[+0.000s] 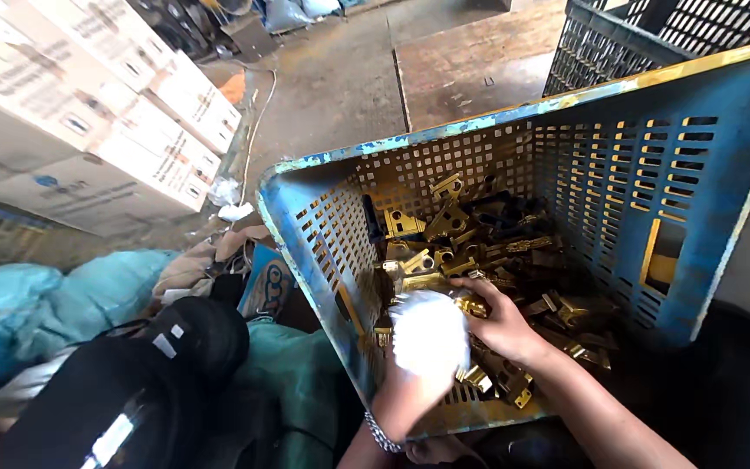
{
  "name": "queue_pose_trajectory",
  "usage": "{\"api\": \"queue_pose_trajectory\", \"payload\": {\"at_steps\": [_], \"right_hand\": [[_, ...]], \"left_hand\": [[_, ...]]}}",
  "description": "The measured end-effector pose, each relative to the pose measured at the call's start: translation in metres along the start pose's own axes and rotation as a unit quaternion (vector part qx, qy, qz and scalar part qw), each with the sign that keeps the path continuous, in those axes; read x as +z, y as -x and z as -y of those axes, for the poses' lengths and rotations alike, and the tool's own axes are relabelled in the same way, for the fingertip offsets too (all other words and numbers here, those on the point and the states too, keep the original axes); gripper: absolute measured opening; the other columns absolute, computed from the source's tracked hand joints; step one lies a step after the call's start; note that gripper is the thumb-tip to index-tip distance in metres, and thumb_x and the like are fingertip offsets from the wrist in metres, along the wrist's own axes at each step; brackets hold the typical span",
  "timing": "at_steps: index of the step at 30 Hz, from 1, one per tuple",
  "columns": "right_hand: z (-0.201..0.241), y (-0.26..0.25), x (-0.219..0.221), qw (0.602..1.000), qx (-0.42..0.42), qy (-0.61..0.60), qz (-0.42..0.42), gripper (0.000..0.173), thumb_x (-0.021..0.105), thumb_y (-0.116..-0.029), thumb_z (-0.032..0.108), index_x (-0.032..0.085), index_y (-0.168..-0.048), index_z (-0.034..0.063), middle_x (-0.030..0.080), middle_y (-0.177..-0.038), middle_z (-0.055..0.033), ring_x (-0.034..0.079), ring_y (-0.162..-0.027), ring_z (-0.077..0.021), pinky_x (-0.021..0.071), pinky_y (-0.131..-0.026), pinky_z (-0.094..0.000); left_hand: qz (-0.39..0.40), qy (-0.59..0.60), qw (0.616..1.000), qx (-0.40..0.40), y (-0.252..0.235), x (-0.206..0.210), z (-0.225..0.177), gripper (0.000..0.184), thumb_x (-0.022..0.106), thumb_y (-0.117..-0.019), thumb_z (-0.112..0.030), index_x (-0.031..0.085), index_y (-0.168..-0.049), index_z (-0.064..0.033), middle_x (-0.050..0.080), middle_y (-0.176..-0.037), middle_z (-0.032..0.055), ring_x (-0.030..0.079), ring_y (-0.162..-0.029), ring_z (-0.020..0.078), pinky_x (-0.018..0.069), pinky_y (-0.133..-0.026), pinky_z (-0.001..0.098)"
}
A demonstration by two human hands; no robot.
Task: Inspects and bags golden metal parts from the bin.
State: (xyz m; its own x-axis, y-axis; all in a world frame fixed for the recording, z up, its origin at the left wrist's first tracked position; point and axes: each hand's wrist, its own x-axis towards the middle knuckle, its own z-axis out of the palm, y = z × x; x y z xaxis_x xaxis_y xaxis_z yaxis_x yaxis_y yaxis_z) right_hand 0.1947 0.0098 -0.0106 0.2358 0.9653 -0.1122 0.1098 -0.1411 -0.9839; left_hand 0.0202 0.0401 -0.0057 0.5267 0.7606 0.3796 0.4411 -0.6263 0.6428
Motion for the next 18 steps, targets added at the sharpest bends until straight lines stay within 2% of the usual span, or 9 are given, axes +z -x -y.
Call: {"api": "queue_pose_trajectory", "payload": {"at_steps": [2, 5, 7, 9, 11, 12, 14, 16, 18], "right_hand": [[-0.004, -0.002, 0.002, 0.997, -0.064, 0.016, -0.03, 0.047, 0.075, -0.0875, 0.021, 0.063, -0.124, -0.0064, 0.064, -0.121, -0.0213, 0.062, -0.11, -0.0221, 0.0513, -0.095, -0.034], [-0.001, 0.015, -0.044, 0.991, -0.067, -0.113, -0.014, 0.024, 0.074, -0.0864, 0.013, 0.063, -0.108, 0.0092, 0.068, -0.099, 0.003, 0.066, -0.089, -0.0043, 0.0579, -0.079, -0.0243], [-0.02, 0.027, -0.099, 0.928, -0.197, -0.317, 0.014, 0.03, 0.076, -0.0839, 0.025, 0.07, -0.114, 0.0208, 0.073, -0.104, 0.0087, 0.069, -0.093, -0.0027, 0.0587, -0.081, -0.0226], [-0.013, 0.017, -0.122, 0.824, -0.324, -0.464, 0.036, 0.048, 0.073, -0.0854, 0.046, 0.072, -0.123, 0.017, 0.073, -0.112, 0.0033, 0.07, -0.096, -0.0077, 0.0574, -0.083, -0.0224], [0.001, 0.01, -0.102, 0.89, -0.243, -0.385, 0.02, 0.06, 0.068, -0.0807, 0.067, 0.066, -0.126, 0.0274, 0.071, -0.107, 0.0106, 0.068, -0.091, -0.004, 0.0559, -0.078, -0.0207], [0.007, 0.008, -0.082, 0.942, -0.155, -0.294, 0.043, 0.054, 0.069, -0.0853, 0.062, 0.063, -0.123, 0.024, 0.072, -0.109, 0.0068, 0.069, -0.092, -0.0068, 0.0579, -0.077, -0.0242], [0.017, 0.01, -0.044, 0.988, -0.045, -0.102, 0.109, 0.036, 0.064, -0.0993, 0.028, 0.065, -0.121, -0.0003, 0.069, -0.111, -0.0069, 0.068, -0.092, -0.0111, 0.0589, -0.082, -0.0292], [0.02, 0.014, -0.03, 0.995, -0.015, -0.019, 0.095, 0.02, 0.059, -0.1006, 0.013, 0.068, -0.109, -0.0023, 0.07, -0.096, -0.0016, 0.066, -0.078, -0.0019, 0.0577, -0.074, -0.0211], [0.018, 0.015, -0.037, 0.997, 0.022, -0.02, 0.076, 0.015, 0.056, -0.1028, 0.013, 0.065, -0.105, 0.0014, 0.065, -0.084, 0.0042, 0.061, -0.068, 0.0019, 0.0536, -0.065, -0.0161]], "left_hand": [[0.101, 0.081, 0.991, 0.044, 0.001, -0.003, -0.012, 0.029, 0.077, -0.0844, -0.02, 0.072, -0.098, 0.005, 0.074, -0.093, 0.0135, 0.072, -0.091, 0.0143, 0.0574, -0.085, 0.0296], [0.021, 0.223, 0.975, -0.007, -0.002, -0.005, 0.0, 0.03, 0.074, -0.0891, -0.015, 0.068, -0.106, 0.009, 0.074, -0.097, 0.0088, 0.071, -0.089, 0.0093, 0.0592, -0.084, 0.026], [-0.023, 0.371, 0.92, -0.122, -0.009, -0.018, 0.003, 0.031, 0.065, -0.0897, -0.008, 0.058, -0.117, 0.0043, 0.073, -0.101, 0.0006, 0.07, -0.085, 0.0076, 0.0604, -0.08, 0.0272], [-0.042, 0.396, 0.892, -0.214, -0.014, -0.019, -0.004, 0.025, 0.059, -0.0889, -0.001, 0.058, -0.114, 0.0029, 0.074, -0.095, -0.0006, 0.071, -0.083, 0.0072, 0.0606, -0.081, 0.0271], [-0.033, 0.316, 0.927, -0.201, -0.011, -0.004, -0.01, 0.041, 0.075, -0.0858, -0.002, 0.057, -0.119, 0.0135, 0.072, -0.102, 0.0062, 0.07, -0.094, 0.004, 0.0588, -0.088, 0.0235], [-0.033, 0.262, 0.954, -0.14, -0.012, 0.009, -0.007, 0.048, 0.081, -0.0822, -0.007, 0.059, -0.117, 0.0167, 0.072, -0.104, 0.0104, 0.069, -0.098, 0.0038, 0.0568, -0.092, 0.0222], [-0.04, 0.181, 0.981, -0.049, -0.014, 0.026, 0.0, 0.046, 0.086, -0.0785, -0.018, 0.067, -0.107, 0.0124, 0.073, -0.099, 0.0122, 0.069, -0.096, 0.0057, 0.0566, -0.092, 0.0235], [-0.01, 0.175, 0.984, -0.042, -0.012, 0.019, -0.004, 0.051, 0.089, -0.0743, -0.02, 0.067, -0.108, 0.0117, 0.073, -0.101, 0.011, 0.069, -0.099, 0.0045, 0.0548, -0.094, 0.0224], [0.037, 0.261, 0.96, -0.093, -0.01, 0.01, -0.013, 0.067, 0.095, -0.0657, -0.019, 0.062, -0.116, 0.0108, 0.073, -0.106, 0.0038, 0.067, -0.101, -0.0001, 0.0551, -0.094, 0.0193]]}}
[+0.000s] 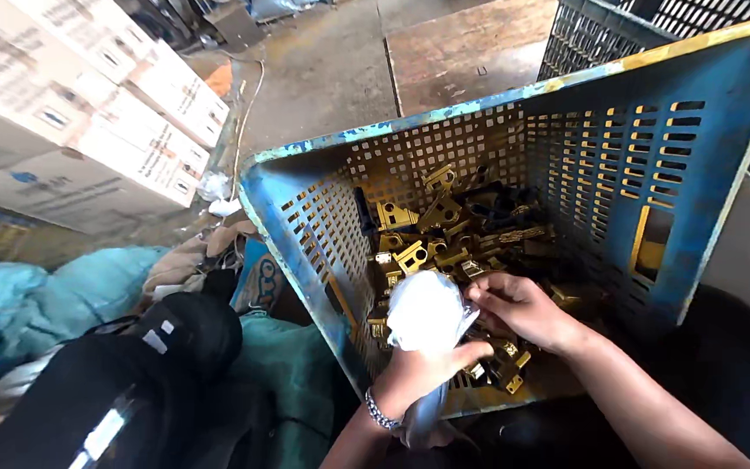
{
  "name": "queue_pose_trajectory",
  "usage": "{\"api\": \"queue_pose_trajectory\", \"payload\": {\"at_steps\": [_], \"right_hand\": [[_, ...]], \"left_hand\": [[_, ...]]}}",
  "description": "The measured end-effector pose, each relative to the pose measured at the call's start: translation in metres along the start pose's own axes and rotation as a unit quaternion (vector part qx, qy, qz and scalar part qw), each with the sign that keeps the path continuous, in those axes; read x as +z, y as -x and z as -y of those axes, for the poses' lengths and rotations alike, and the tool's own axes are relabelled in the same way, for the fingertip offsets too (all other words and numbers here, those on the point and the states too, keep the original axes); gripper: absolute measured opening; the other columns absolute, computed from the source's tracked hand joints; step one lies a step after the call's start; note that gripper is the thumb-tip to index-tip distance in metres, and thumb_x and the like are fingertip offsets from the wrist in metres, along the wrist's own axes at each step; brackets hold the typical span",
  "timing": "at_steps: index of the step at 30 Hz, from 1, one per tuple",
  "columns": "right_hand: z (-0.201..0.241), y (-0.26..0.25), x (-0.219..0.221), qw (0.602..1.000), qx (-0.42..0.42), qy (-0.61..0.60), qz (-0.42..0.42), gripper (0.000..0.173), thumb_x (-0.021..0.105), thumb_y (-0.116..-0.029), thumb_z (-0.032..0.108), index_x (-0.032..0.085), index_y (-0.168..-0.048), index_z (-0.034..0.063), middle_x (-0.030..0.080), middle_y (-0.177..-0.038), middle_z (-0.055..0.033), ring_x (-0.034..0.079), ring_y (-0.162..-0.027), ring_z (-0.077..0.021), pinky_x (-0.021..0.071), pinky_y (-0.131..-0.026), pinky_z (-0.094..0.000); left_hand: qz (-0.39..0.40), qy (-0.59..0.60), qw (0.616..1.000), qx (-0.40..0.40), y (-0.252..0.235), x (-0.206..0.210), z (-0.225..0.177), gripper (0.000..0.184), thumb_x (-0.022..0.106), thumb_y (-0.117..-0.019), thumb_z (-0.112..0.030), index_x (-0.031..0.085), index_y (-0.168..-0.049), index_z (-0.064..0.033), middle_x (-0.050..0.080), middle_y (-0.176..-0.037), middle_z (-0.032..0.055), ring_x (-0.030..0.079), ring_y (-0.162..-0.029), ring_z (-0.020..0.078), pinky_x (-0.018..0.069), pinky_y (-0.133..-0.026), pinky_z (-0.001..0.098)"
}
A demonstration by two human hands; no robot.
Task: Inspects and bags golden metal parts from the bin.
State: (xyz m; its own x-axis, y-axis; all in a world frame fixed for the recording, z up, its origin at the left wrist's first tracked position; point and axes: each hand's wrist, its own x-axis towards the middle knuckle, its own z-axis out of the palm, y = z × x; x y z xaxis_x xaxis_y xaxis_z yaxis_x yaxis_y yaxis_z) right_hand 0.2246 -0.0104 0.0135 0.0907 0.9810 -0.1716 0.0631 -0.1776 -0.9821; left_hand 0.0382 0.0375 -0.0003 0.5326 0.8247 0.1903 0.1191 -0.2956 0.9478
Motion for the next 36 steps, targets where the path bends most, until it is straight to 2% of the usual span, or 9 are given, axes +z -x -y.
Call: {"api": "queue_pose_trajectory", "payload": {"at_steps": [6, 11, 13, 16, 19, 22, 27, 30, 36], "right_hand": [[-0.009, 0.006, -0.003, 0.986, 0.01, -0.109, 0.123, 0.022, 0.061, -0.1002, 0.015, 0.063, -0.117, 0.0004, 0.071, -0.098, 0.0037, 0.069, -0.087, -0.0031, 0.0593, -0.084, -0.0241], [-0.013, 0.002, 0.004, 0.996, 0.024, -0.056, 0.061, 0.026, 0.056, -0.104, 0.02, 0.06, -0.079, 0.0144, 0.055, -0.061, 0.0126, 0.05, -0.048, 0.0037, 0.0437, -0.047, -0.0146], [-0.015, 0.005, 0.004, 0.997, 0.023, -0.054, 0.058, 0.026, 0.054, -0.1052, 0.02, 0.063, -0.082, 0.0129, 0.059, -0.063, 0.0122, 0.056, -0.051, 0.0028, 0.0501, -0.051, -0.0154], [-0.015, 0.009, -0.01, 0.991, 0.018, -0.077, 0.109, 0.007, 0.061, -0.0984, 0.007, 0.068, -0.098, 0.006, 0.071, -0.08, 0.0076, 0.069, -0.069, -0.0024, 0.0605, -0.067, -0.0211], [-0.013, 0.005, -0.004, 0.99, -0.008, -0.136, 0.042, 0.024, 0.082, -0.0811, 0.009, 0.06, -0.076, 0.0188, 0.067, -0.065, 0.0105, 0.06, -0.05, 0.0009, 0.0512, -0.047, -0.0165], [0.002, 0.001, 0.016, 0.992, -0.098, -0.026, 0.074, 0.032, 0.087, -0.0716, 0.015, 0.055, -0.066, 0.0141, 0.056, -0.065, 0.0132, 0.05, -0.058, 0.0086, 0.0414, -0.054, -0.0114], [0.011, -0.019, 0.004, 0.994, -0.103, -0.03, 0.001, 0.035, 0.077, -0.0869, 0.017, 0.051, -0.064, 0.018, 0.053, -0.058, 0.0134, 0.048, -0.051, 0.0059, 0.0412, -0.049, -0.0138], [0.006, -0.035, -0.003, 0.981, -0.06, -0.117, -0.14, 0.031, 0.065, -0.0975, 0.015, 0.048, -0.072, 0.0169, 0.051, -0.054, 0.0075, 0.047, -0.045, -0.0017, 0.0428, -0.046, -0.0189], [0.006, -0.017, 0.025, 0.982, -0.059, -0.059, 0.169, 0.01, 0.067, -0.0908, 0.002, 0.062, -0.099, 0.0015, 0.068, -0.09, 0.002, 0.068, -0.077, -0.0031, 0.0608, -0.074, -0.0229]], "left_hand": [[0.032, 0.055, 0.998, -0.015, 0.002, 0.002, 0.011, 0.072, 0.099, -0.0584, -0.017, 0.062, -0.115, 0.0085, 0.074, -0.105, 0.0013, 0.069, -0.1, 0.0025, 0.0571, -0.095, 0.0232], [0.046, 0.123, 0.977, -0.166, 0.001, 0.0, -0.009, 0.043, 0.073, -0.0889, -0.005, 0.057, -0.127, 0.0064, 0.07, -0.104, 0.0026, 0.067, -0.089, 0.0033, 0.0577, -0.082, 0.0205], [0.066, 0.122, 0.969, -0.203, -0.004, -0.004, -0.011, 0.043, 0.07, -0.0912, -0.005, 0.055, -0.131, 0.0048, 0.069, -0.102, 0.0024, 0.066, -0.082, 0.0039, 0.0575, -0.074, 0.0205], [-0.058, -0.047, 0.99, -0.12, -0.017, -0.023, 0.006, 0.043, 0.075, -0.0885, -0.012, 0.059, -0.121, 0.0104, 0.071, -0.1, 0.0079, 0.069, -0.089, 0.0052, 0.0578, -0.084, 0.0236], [-0.172, -0.062, 0.983, -0.036, -0.028, -0.05, 0.017, 0.046, 0.073, -0.0873, -0.011, 0.057, -0.125, 0.0095, 0.07, -0.097, 0.0054, 0.068, -0.084, 0.0052, 0.0585, -0.08, 0.025], [0.03, 0.115, 0.985, -0.127, -0.013, -0.034, -0.021, 0.049, 0.087, -0.071, -0.007, 0.063, -0.113, -0.0013, 0.07, -0.085, -0.0058, 0.067, -0.074, 0.0019, 0.0591, -0.072, 0.0214], [-0.111, -0.123, 0.986, 0.034, -0.013, -0.053, 0.004, 0.033, 0.084, -0.0788, -0.02, 0.069, -0.097, 0.0038, 0.07, -0.083, -0.0011, 0.065, -0.079, -0.001, 0.0561, -0.079, 0.0194], [-0.205, -0.026, 0.978, 0.006, -0.014, -0.064, 0.0, 0.038, 0.082, -0.0798, -0.013, 0.062, -0.108, 0.0016, 0.069, -0.089, -0.0037, 0.067, -0.085, 0.0021, 0.0577, -0.084, 0.022], [-0.086, 0.163, 0.974, -0.134, -0.007, -0.025, -0.008, 0.037, 0.086, -0.0693, 0.001, 0.065, -0.1, -0.0002, 0.07, -0.083, -0.0006, 0.069, -0.079, 0.0073, 0.0602, -0.078, 0.0257]]}}
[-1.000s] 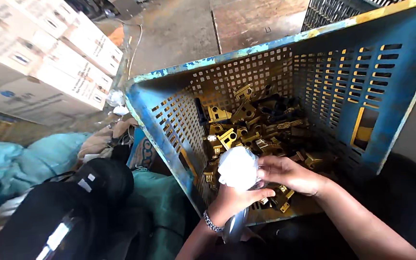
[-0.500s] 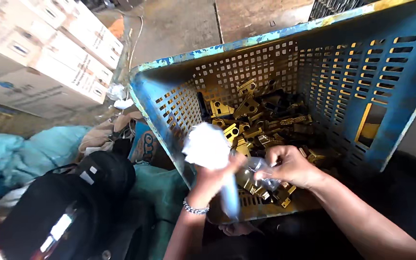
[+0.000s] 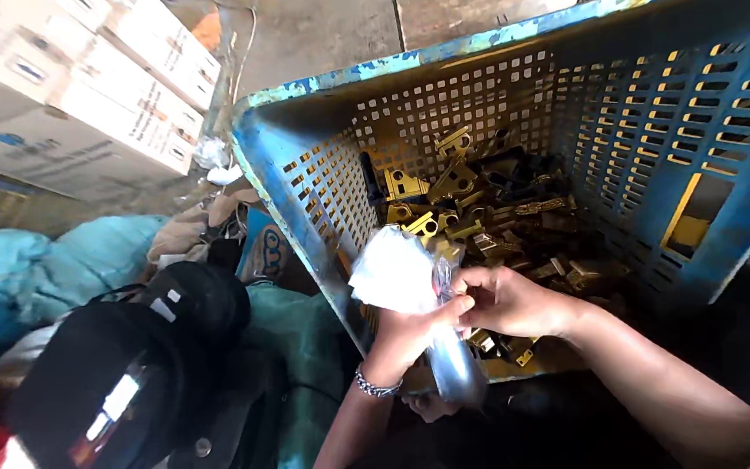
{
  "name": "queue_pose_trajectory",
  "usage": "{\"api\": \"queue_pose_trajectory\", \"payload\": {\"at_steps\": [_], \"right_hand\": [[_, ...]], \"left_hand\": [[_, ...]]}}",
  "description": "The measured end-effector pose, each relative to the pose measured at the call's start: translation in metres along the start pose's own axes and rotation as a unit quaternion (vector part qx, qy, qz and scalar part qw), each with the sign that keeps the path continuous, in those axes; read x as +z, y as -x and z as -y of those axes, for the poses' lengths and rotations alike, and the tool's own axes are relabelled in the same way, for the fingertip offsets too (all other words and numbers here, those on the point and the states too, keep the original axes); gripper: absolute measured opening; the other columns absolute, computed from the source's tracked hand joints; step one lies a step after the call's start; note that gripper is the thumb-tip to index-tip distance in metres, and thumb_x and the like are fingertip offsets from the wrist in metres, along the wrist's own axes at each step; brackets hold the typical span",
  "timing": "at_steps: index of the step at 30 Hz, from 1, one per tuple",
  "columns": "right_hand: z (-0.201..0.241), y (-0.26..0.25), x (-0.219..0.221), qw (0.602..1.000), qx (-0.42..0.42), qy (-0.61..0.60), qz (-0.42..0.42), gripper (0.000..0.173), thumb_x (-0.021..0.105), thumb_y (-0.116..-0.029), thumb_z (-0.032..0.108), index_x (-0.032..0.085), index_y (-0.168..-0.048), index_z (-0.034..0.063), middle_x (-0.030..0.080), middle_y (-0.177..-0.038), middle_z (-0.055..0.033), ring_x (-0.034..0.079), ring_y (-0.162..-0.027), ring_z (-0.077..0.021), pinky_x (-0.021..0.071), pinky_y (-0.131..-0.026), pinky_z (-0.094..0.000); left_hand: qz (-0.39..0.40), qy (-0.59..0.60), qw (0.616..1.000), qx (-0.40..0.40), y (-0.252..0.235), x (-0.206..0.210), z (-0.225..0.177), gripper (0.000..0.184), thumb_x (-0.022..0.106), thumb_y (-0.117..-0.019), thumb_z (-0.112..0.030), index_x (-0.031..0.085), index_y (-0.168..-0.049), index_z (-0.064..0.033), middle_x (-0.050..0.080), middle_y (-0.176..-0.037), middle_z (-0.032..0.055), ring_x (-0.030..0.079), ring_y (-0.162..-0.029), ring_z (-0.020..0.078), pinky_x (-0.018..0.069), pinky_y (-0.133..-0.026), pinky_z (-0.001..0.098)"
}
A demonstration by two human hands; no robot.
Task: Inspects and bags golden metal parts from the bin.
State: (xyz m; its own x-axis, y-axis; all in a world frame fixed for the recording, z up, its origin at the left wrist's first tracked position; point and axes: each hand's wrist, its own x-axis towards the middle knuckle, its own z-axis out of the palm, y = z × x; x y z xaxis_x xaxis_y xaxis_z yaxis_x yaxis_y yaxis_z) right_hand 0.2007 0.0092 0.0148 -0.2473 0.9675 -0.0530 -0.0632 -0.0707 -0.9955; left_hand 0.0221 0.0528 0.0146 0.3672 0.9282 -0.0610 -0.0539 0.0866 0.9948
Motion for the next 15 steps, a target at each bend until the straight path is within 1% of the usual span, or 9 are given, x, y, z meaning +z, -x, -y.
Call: {"api": "queue_pose_trajectory", "payload": {"at_steps": [4, 6, 7, 8, 9, 10, 11, 13, 15], "right_hand": [[-0.005, 0.01, -0.023, 0.991, 0.012, 0.017, -0.13, 0.006, 0.059, -0.0977, 0.003, 0.055, -0.101, 0.0059, 0.069, -0.083, 0.0007, 0.069, -0.069, -0.0078, 0.0618, -0.067, -0.0256], [-0.009, 0.029, -0.033, 0.967, 0.032, 0.239, -0.081, 0.029, 0.069, -0.0943, 0.013, 0.061, -0.119, -0.0007, 0.07, -0.108, -0.0089, 0.069, -0.095, -0.0154, 0.0584, -0.085, -0.0327], [-0.009, 0.04, -0.033, 0.933, 0.073, 0.353, -0.01, 0.043, 0.075, -0.0915, 0.02, 0.064, -0.128, -0.0008, 0.064, -0.132, -0.0183, 0.062, -0.12, -0.0315, 0.0499, -0.103, -0.0505], [-0.013, 0.049, -0.031, 0.885, 0.131, 0.441, 0.075, 0.05, 0.078, -0.0884, 0.024, 0.065, -0.132, 0.0031, 0.047, -0.151, -0.0248, 0.041, -0.14, -0.0481, 0.0317, -0.112, -0.0694], [-0.021, 0.055, -0.027, 0.826, 0.189, 0.509, 0.149, 0.056, 0.079, -0.0876, 0.023, 0.063, -0.137, 0.0044, 0.028, -0.161, -0.0312, 0.019, -0.147, -0.0597, 0.013, -0.113, -0.0803], [-0.037, 0.061, -0.023, 0.77, 0.209, 0.571, 0.193, 0.055, 0.078, -0.0882, 0.017, 0.062, -0.138, 0.0014, 0.02, -0.162, -0.0369, 0.01, -0.147, -0.0656, 0.0047, -0.11, -0.0844], [-0.056, 0.068, -0.021, 0.736, 0.195, 0.616, 0.202, 0.048, 0.075, -0.089, 0.009, 0.063, -0.134, -0.0024, 0.023, -0.161, -0.0375, 0.011, -0.147, -0.0651, 0.0041, -0.111, -0.0841], [-0.074, 0.079, -0.023, 0.724, 0.147, 0.65, 0.18, 0.036, 0.07, -0.0886, -0.001, 0.068, -0.124, -0.0059, 0.036, -0.158, -0.0309, 0.018, -0.149, -0.0583, 0.0078, -0.113, -0.0808], [-0.059, 0.085, -0.03, 0.789, 0.128, 0.59, 0.117, 0.03, 0.077, -0.0863, 0.009, 0.073, -0.113, -0.0037, 0.04, -0.157, -0.0283, 0.019, -0.151, -0.0546, 0.0055, -0.113, -0.081]], "left_hand": [[-0.073, -0.115, 0.98, 0.144, -0.008, -0.007, 0.017, 0.012, 0.072, -0.08, 0.001, 0.065, -0.089, -0.0041, 0.065, -0.077, -0.0089, 0.063, -0.073, -0.0017, 0.0555, -0.072, 0.0178], [-0.088, -0.129, 0.972, 0.176, -0.009, -0.011, 0.02, 0.015, 0.068, -0.081, 0.002, 0.065, -0.096, 0.0018, 0.069, -0.085, -0.0058, 0.066, -0.08, -0.0011, 0.0566, -0.077, 0.0182], [-0.086, -0.122, 0.973, 0.177, -0.008, -0.012, 0.019, 0.02, 0.067, -0.0823, 0.002, 0.065, -0.102, 0.0054, 0.072, -0.09, -0.0016, 0.068, -0.083, 0.0018, 0.0576, -0.078, 0.0201], [-0.084, -0.112, 0.975, 0.173, -0.009, -0.012, 0.018, 0.023, 0.067, -0.0836, 0.002, 0.064, -0.106, 0.0069, 0.074, -0.094, 0.001, 0.07, -0.086, 0.0041, 0.0582, -0.079, 0.0218], [-0.087, -0.104, 0.976, 0.17, -0.009, -0.012, 0.018, 0.026, 0.07, -0.0838, 0.001, 0.063, -0.108, 0.0076, 0.075, -0.095, 0.0018, 0.07, -0.088, 0.0048, 0.0587, -0.08, 0.0223], [-0.095, -0.098, 0.976, 0.168, -0.009, -0.01, 0.019, 0.03, 0.073, -0.0829, -0.001, 0.063, -0.109, 0.0085, 0.074, -0.095, 0.002, 0.071, -0.089, 0.0049, 0.0591, -0.082, 0.0226], [-0.106, -0.095, 0.975, 0.168, -0.008, -0.009, 0.021, 0.035, 0.078, -0.0813, -0.004, 0.062, -0.109, 0.0094, 0.073, -0.095, 0.0021, 0.07, -0.091, 0.0049, 0.059, -0.086, 0.0232], [-0.122, -0.114, 0.968, 0.186, -0.008, -0.007, 0.024, 0.044, 0.084, -0.0785, -0.01, 0.06, -0.109, 0.0113, 0.071, -0.096, 0.0028, 0.069, -0.092, 0.0033, 0.0581, -0.089, 0.0224], [-0.142, -0.162, 0.953, 0.213, -0.009, -0.007, 0.024, 0.047, 0.083, -0.081, -0.014, 0.061, -0.109, 0.0167, 0.071, -0.099, 0.008, 0.068, -0.095, 0.0014, 0.0558, -0.091, 0.0198]]}}
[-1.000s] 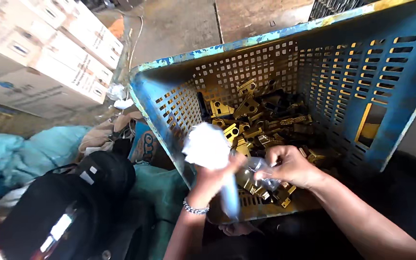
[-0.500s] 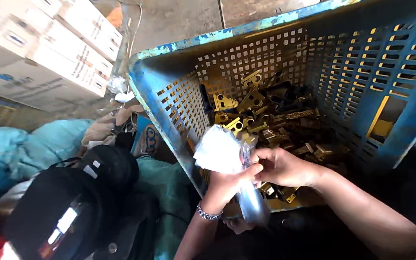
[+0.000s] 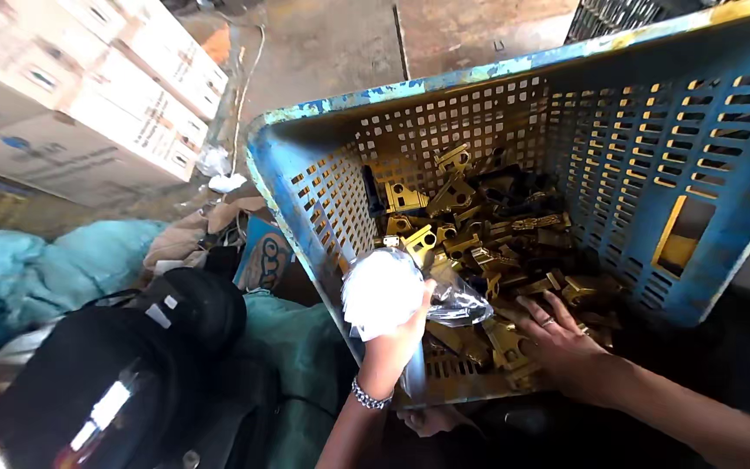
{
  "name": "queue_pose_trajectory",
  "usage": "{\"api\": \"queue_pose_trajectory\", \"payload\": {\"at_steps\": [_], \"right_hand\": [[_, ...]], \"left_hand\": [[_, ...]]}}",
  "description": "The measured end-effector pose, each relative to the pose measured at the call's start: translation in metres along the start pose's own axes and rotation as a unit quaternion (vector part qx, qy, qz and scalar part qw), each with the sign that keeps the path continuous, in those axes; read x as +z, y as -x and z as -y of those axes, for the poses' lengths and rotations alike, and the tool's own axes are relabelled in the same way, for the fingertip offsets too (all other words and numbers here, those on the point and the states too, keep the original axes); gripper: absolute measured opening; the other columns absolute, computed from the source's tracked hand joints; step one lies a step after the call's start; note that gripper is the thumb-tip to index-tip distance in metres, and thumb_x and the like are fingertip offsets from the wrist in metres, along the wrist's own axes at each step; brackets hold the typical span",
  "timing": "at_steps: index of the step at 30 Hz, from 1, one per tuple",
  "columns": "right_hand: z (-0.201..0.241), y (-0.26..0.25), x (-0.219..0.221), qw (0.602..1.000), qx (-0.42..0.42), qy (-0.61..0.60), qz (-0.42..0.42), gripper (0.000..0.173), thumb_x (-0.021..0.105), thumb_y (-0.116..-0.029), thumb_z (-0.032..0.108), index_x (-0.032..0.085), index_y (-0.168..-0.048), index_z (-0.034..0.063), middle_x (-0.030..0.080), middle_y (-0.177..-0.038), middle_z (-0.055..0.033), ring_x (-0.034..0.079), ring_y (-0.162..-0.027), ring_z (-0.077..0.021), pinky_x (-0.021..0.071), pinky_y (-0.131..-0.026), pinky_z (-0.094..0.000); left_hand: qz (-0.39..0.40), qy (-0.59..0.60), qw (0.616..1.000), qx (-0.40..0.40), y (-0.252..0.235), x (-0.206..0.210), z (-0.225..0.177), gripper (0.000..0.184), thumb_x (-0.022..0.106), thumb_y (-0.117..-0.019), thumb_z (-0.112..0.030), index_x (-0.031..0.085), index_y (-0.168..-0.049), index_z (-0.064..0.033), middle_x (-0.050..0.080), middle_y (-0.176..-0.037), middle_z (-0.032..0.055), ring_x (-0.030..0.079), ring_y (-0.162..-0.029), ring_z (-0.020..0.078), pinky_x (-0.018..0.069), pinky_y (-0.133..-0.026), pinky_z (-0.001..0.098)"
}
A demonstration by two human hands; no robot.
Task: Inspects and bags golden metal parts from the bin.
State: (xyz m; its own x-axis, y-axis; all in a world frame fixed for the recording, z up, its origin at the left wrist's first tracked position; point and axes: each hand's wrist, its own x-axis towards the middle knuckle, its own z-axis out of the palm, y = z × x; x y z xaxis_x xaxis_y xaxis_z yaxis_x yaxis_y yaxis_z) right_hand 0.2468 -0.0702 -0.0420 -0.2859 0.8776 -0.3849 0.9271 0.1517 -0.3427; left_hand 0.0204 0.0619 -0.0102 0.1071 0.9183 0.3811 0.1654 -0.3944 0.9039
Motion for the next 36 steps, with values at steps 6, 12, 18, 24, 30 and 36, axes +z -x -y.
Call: {"api": "queue_pose_trajectory", "payload": {"at_steps": [6, 12, 18, 24, 30, 36], "right_hand": [[-0.018, 0.028, -0.038, 0.767, -0.072, -0.533, -0.35, 0.063, 0.08, -0.0836, 0.047, 0.057, -0.136, 0.0217, 0.068, -0.126, 0.0114, 0.066, -0.114, -0.0052, 0.0579, -0.097, -0.0268], [0.024, 0.003, -0.076, 0.751, -0.075, -0.622, -0.208, 0.049, 0.07, -0.0921, 0.015, 0.042, -0.132, 0.0142, 0.068, -0.113, 0.0015, 0.074, -0.086, -0.0132, 0.0653, -0.069, -0.0327], [0.065, -0.055, -0.042, 0.923, 0.003, -0.175, -0.342, 0.032, 0.072, -0.0861, 0.008, 0.063, -0.113, -0.0077, 0.064, -0.117, -0.0319, 0.071, -0.086, -0.0443, 0.0599, -0.073, -0.056], [0.05, -0.079, -0.058, 0.84, 0.062, -0.526, -0.119, 0.082, 0.074, -0.0856, 0.011, 0.029, -0.153, -0.0005, 0.057, -0.138, -0.0196, 0.059, -0.126, -0.0218, 0.0483, -0.107, -0.0372], [0.046, -0.067, -0.049, 0.774, 0.08, -0.561, -0.281, 0.056, 0.073, -0.0909, 0.021, 0.054, -0.14, -0.0002, 0.062, -0.131, -0.0173, 0.061, -0.117, -0.0195, 0.0509, -0.1, -0.0343], [0.043, -0.062, -0.042, 0.844, 0.087, -0.441, -0.293, 0.042, 0.07, -0.0917, 0.017, 0.066, -0.13, 0.0004, 0.065, -0.124, -0.0239, 0.058, -0.117, -0.037, 0.0479, -0.1, -0.0482]], "left_hand": [[0.023, -0.083, 0.995, 0.049, 0.0, 0.002, 0.006, 0.043, 0.081, -0.0823, -0.018, 0.066, -0.105, 0.0154, 0.073, -0.098, 0.016, 0.07, -0.096, 0.006, 0.0549, -0.092, 0.0217], [0.038, 0.025, 0.999, 0.011, 0.013, 0.017, -0.011, 0.036, 0.079, -0.0822, -0.007, 0.064, -0.107, 0.0148, 0.073, -0.099, 0.009, 0.068, -0.097, 0.0008, 0.055, -0.092, 0.0185], [0.065, 0.231, 0.949, -0.202, 0.004, 0.009, -0.039, 0.025, 0.069, -0.087, 0.004, 0.06, -0.11, 0.003, 0.072, -0.094, 0.0027, 0.07, -0.089, 0.0091, 0.0594, -0.084, 0.0263], [0.12, -0.09, 0.989, -0.008, 0.012, 0.008, 0.002, 0.06, 0.086, -0.0772, -0.028, 0.064, -0.114, 0.0147, 0.073, -0.104, 0.017, 0.07, -0.101, 0.013, 0.0561, -0.095, 0.0301], [0.106, 0.014, 0.994, -0.034, 0.018, 0.013, -0.007, 0.049, 0.084, -0.0803, -0.011, 0.061, -0.114, 0.0158, 0.072, -0.102, 0.0122, 0.069, -0.097, 0.0063, 0.0573, -0.092, 0.0246], [0.256, 0.115, 0.959, -0.044, 0.024, 0.019, -0.017, 0.025, 0.078, -0.0848, -0.006, 0.068, -0.104, 0.0053, 0.074, -0.092, 0.0035, 0.071, -0.084, 0.0063, 0.0609, -0.082, 0.0251]]}}
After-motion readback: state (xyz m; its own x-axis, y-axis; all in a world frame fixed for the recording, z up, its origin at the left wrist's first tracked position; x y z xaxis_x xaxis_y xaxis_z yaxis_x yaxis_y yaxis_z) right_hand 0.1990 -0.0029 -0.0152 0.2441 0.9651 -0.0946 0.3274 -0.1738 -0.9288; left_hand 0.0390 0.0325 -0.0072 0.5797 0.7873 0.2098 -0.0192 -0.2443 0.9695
